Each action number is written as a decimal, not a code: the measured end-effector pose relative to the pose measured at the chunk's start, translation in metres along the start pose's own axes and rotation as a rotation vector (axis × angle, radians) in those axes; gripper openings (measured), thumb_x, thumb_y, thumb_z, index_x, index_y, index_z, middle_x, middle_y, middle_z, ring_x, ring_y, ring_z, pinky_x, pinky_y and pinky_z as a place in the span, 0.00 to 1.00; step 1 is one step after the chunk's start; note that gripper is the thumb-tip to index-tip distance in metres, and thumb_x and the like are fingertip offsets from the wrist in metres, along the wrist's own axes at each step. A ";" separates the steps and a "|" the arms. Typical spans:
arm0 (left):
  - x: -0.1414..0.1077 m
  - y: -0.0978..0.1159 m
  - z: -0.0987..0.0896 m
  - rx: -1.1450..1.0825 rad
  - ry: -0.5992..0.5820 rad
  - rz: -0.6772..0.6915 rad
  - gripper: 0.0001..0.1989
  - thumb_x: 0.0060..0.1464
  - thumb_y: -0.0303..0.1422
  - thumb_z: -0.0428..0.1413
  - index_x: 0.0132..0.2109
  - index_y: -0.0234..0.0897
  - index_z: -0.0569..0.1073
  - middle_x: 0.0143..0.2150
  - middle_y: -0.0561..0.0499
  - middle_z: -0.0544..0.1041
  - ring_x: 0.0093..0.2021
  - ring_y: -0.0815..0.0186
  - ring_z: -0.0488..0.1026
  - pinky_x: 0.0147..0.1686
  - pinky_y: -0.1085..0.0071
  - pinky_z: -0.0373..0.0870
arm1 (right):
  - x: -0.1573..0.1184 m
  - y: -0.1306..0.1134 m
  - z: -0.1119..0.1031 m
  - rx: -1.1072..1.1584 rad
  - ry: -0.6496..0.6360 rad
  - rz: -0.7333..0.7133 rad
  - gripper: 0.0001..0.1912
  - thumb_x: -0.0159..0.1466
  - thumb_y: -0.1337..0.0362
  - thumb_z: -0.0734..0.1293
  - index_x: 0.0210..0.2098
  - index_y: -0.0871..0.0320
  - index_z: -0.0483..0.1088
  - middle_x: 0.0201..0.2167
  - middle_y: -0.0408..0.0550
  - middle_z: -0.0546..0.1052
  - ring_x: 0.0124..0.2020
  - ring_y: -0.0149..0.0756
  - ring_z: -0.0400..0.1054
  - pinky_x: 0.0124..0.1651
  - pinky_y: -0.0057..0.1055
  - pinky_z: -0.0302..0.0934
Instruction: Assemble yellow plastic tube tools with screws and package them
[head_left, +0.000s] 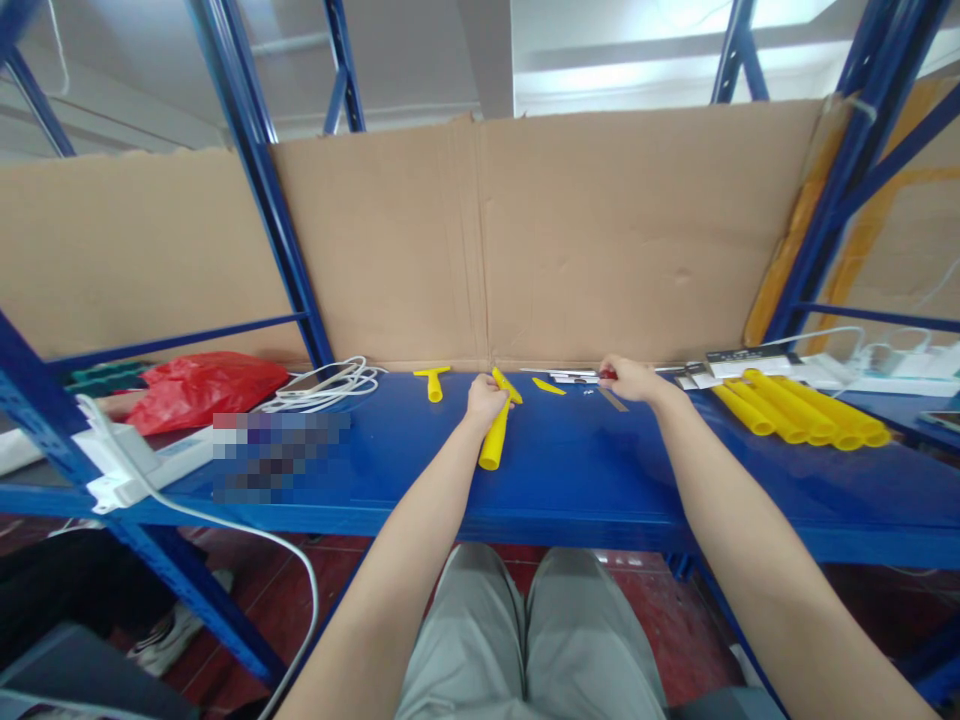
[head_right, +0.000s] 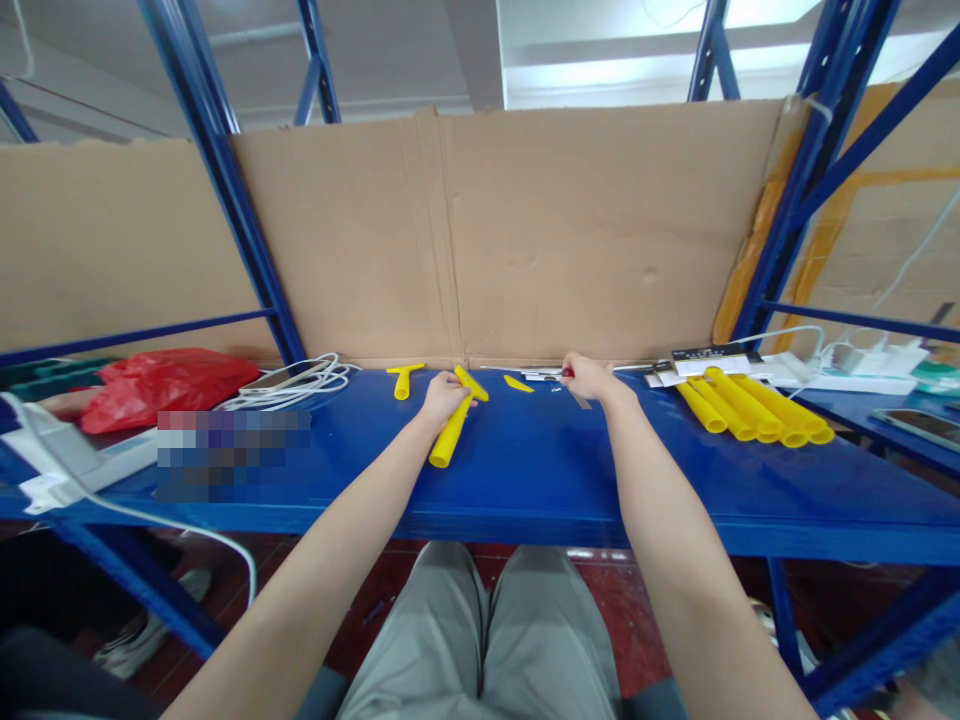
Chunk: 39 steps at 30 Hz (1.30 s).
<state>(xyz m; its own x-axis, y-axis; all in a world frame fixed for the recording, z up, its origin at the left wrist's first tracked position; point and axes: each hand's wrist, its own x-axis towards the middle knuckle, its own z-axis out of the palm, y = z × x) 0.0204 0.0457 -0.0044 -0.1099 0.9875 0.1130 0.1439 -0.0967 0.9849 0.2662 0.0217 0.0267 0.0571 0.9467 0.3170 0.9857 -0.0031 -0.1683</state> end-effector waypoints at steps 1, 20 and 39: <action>0.000 0.000 0.000 0.010 -0.003 -0.002 0.12 0.48 0.17 0.57 0.39 0.32 0.66 0.24 0.53 0.75 0.20 0.70 0.74 0.25 0.77 0.71 | 0.000 -0.001 0.000 0.011 0.005 -0.023 0.09 0.59 0.63 0.62 0.39 0.54 0.68 0.39 0.49 0.78 0.42 0.42 0.70 0.50 0.45 0.58; -0.011 0.008 0.003 0.090 -0.071 0.032 0.11 0.51 0.17 0.54 0.38 0.34 0.63 0.26 0.49 0.77 0.20 0.70 0.73 0.25 0.75 0.70 | -0.002 -0.006 0.004 0.025 0.035 -0.045 0.06 0.59 0.66 0.61 0.36 0.55 0.67 0.37 0.49 0.78 0.40 0.43 0.70 0.51 0.52 0.55; -0.013 0.008 0.004 0.053 -0.099 0.041 0.13 0.50 0.15 0.54 0.34 0.36 0.61 0.23 0.54 0.73 0.19 0.70 0.73 0.24 0.76 0.69 | 0.001 -0.003 0.008 -0.015 0.024 -0.031 0.07 0.59 0.65 0.61 0.37 0.54 0.67 0.38 0.49 0.78 0.40 0.42 0.70 0.48 0.44 0.58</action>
<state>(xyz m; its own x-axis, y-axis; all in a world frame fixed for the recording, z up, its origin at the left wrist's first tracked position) 0.0266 0.0327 0.0015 -0.0051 0.9906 0.1364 0.1979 -0.1327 0.9712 0.2624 0.0254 0.0198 0.0300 0.9384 0.3442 0.9893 0.0213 -0.1442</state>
